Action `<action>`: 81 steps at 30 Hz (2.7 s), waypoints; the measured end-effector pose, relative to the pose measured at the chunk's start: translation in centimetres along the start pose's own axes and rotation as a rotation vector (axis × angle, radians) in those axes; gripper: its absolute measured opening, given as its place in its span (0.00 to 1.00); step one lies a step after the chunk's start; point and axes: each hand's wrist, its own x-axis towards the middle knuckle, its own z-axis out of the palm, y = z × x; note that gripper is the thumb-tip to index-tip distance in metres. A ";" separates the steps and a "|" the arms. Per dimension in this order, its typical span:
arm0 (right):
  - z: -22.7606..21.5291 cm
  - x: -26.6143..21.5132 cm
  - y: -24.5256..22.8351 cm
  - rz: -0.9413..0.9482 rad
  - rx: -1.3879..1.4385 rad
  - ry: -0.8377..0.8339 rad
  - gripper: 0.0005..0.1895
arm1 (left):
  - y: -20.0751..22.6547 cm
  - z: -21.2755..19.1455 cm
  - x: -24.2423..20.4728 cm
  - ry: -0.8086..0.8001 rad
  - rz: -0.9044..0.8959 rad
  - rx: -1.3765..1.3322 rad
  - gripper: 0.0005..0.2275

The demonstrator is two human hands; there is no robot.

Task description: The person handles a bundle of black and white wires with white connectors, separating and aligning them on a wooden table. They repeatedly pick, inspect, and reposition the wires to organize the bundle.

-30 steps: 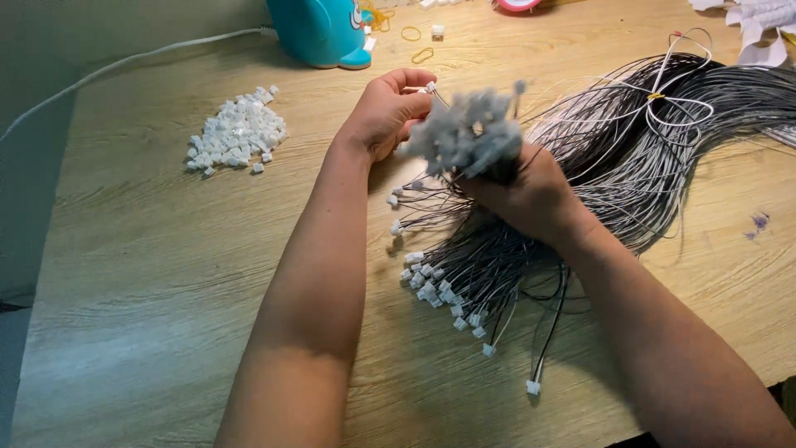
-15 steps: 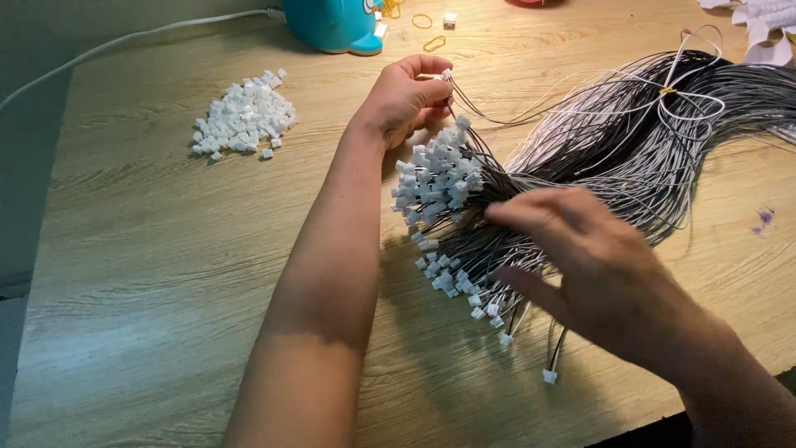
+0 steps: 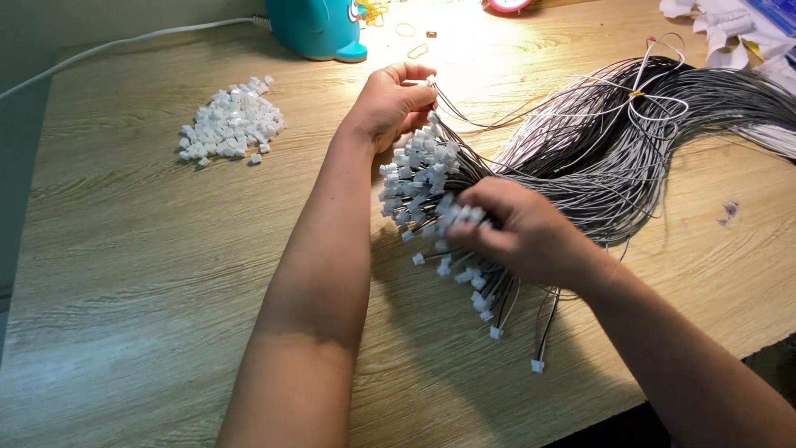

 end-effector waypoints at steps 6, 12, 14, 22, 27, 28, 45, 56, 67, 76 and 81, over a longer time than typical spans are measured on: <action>-1.1 0.1 1.6 0.138 0.706 0.019 0.09 | 0.0 0.0 -0.2 -0.009 0.007 0.041 0.12; -1.6 -0.3 2.7 0.163 0.806 0.068 0.15 | 0.2 0.1 -0.4 -0.005 -0.008 0.031 0.13; -1.5 -0.7 2.7 0.194 0.873 0.145 0.12 | 0.1 0.0 -0.2 -0.015 0.002 -0.016 0.13; -1.3 -2.1 5.4 0.166 1.099 0.148 0.15 | -0.5 -0.1 0.4 -0.020 0.000 -0.033 0.13; -1.4 -3.1 6.0 0.134 1.141 0.162 0.18 | -0.4 -0.1 0.3 -0.022 0.000 -0.018 0.14; -1.4 -3.1 6.1 0.092 1.158 0.161 0.18 | -0.4 -0.1 0.3 -0.012 0.002 -0.010 0.13; -1.6 -4.3 3.8 -0.100 0.672 0.008 0.12 | -0.2 0.1 0.0 -0.023 0.012 -0.020 0.12; -0.8 -2.7 2.0 -0.452 -0.248 -0.073 0.17 | 0.1 0.2 -0.4 -0.029 0.009 -0.021 0.12; -1.9 -2.6 7.3 -0.064 0.960 0.137 0.13 | 0.0 0.0 -0.1 -0.025 0.007 0.003 0.12; -2.0 -2.1 7.0 -0.042 0.952 0.225 0.10 | 0.1 0.0 -0.2 -0.024 0.003 0.003 0.12; -2.0 -2.2 7.1 -0.052 0.990 0.154 0.12 | 0.0 0.1 -0.2 -0.019 -0.013 0.008 0.12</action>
